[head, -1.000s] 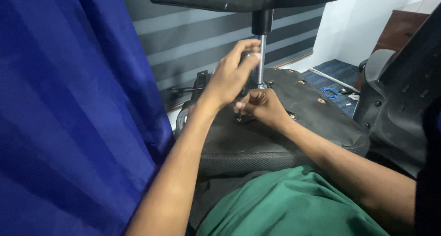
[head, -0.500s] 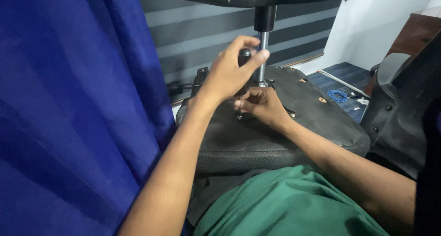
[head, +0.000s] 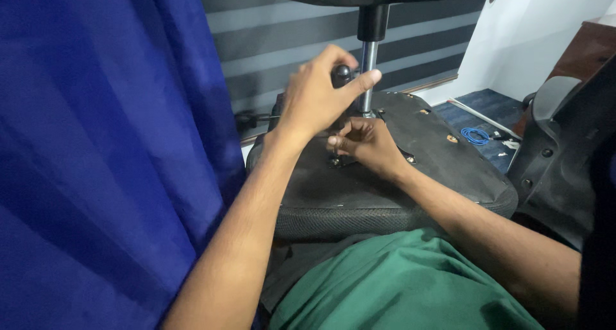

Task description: The person uses a screwdriver to tighten screws on the underside of an office chair seat, securing the seat to the central gas-lift column. The person works on multiple screws around the mounting plate.

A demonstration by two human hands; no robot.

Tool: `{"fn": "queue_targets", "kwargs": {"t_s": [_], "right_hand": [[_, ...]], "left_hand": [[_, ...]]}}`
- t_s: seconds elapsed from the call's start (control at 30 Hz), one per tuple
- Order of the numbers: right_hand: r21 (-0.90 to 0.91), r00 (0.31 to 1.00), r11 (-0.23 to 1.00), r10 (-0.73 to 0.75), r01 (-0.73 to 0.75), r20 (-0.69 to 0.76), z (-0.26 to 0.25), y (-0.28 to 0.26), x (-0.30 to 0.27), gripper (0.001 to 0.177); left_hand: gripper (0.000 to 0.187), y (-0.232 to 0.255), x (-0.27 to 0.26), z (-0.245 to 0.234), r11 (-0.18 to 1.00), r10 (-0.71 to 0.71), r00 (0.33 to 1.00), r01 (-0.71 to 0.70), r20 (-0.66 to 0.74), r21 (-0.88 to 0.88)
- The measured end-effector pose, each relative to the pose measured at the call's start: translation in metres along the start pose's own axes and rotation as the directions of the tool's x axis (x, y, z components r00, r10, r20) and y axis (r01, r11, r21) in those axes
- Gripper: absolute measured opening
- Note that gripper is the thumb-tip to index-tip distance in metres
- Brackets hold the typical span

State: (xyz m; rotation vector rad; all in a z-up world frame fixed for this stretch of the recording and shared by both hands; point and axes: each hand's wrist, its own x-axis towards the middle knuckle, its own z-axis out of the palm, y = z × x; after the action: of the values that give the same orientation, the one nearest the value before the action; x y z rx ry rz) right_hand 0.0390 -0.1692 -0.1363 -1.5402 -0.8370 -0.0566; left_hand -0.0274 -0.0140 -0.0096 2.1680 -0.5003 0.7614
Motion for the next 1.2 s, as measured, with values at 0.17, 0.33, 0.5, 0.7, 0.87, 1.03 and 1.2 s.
{"fn": "queue_targets", "kwargs": {"t_s": [0.17, 0.33, 0.5, 0.7, 0.87, 1.03, 1.2], "right_hand": [[0.034, 1.000, 0.999, 0.004, -0.004, 0.001, -0.007, 0.003, 0.001, 0.009], [0.002, 0.999, 0.999, 0.035, -0.035, -0.016, -0.010, -0.001, -0.001, 0.007], [-0.004, 0.999, 0.999, 0.047, -0.047, 0.013, -0.010, -0.009, -0.004, 0.008], [0.062, 0.999, 0.997, 0.040, -0.042, 0.022, -0.010, -0.001, -0.002, 0.007], [0.053, 0.996, 0.994, 0.091, -0.091, -0.001, -0.011, 0.000, -0.001, 0.008], [-0.028, 0.985, 0.985, 0.169, -0.168, 0.027, -0.010, -0.011, -0.001, 0.026], [-0.017, 0.967, 0.967, 0.254, -0.254, 0.022, -0.004, -0.017, -0.003, 0.028]], "left_hand": [[0.053, -0.029, 0.012, 0.020, 0.919, 0.180, 0.975, -0.121, 0.128, -0.374], [0.056, -0.045, 0.016, 0.020, 0.865, 0.198, 0.961, -0.078, 0.192, -0.496], [0.052, -0.027, 0.016, 0.010, 0.864, 0.162, 0.982, -0.094, 0.097, -0.496], [0.043, -0.017, 0.009, 0.013, 0.998, 0.054, 0.984, -0.059, -0.172, -0.026], [0.033, -0.029, 0.018, 0.026, 0.910, 0.272, 0.942, -0.318, -0.197, -0.265], [0.039, -0.036, 0.025, 0.024, 0.838, 0.321, 0.939, -0.342, -0.123, -0.424], [0.046, -0.025, 0.018, 0.011, 0.967, 0.149, 0.955, -0.195, -0.257, -0.166]]}}
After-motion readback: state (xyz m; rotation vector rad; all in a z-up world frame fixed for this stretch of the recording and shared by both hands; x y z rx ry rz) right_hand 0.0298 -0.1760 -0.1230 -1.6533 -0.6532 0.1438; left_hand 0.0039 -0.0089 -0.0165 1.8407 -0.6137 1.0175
